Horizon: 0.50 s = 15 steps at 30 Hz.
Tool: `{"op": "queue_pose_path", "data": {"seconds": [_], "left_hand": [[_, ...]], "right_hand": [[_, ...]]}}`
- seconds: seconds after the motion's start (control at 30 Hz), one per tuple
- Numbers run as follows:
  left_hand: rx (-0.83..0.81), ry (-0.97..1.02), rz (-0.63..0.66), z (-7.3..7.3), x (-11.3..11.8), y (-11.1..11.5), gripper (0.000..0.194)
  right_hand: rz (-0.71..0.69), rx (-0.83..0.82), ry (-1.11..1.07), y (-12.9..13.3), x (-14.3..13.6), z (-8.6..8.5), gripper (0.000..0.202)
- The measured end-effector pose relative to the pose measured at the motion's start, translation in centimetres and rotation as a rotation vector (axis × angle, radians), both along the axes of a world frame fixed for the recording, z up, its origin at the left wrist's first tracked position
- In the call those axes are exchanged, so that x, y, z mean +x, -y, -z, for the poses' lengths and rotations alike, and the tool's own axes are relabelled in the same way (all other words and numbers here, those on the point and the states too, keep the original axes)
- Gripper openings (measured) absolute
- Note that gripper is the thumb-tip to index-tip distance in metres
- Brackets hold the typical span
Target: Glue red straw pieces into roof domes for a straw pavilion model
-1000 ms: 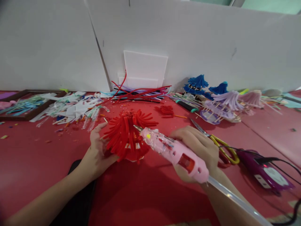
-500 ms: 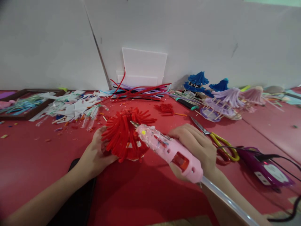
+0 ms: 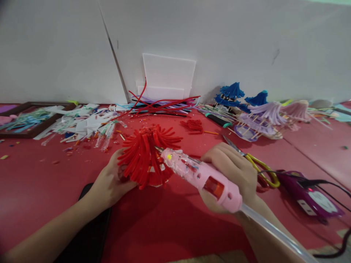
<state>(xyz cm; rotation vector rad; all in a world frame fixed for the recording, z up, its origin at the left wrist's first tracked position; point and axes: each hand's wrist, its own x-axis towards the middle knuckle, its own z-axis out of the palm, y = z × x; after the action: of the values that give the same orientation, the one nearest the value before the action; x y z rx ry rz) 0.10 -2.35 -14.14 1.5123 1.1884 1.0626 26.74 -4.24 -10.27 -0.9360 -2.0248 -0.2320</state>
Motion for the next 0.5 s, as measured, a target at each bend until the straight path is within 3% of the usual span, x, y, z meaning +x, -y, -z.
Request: {"op": "queue_pose_path", "data": {"seconds": [0.5], "left_hand": [[-0.056,-0.024,-0.025,-0.55,-0.06,0.03,0.068]], "right_hand": [[-0.028,-0.060,0.028,0.44,0.89,-0.33,0.008]]}}
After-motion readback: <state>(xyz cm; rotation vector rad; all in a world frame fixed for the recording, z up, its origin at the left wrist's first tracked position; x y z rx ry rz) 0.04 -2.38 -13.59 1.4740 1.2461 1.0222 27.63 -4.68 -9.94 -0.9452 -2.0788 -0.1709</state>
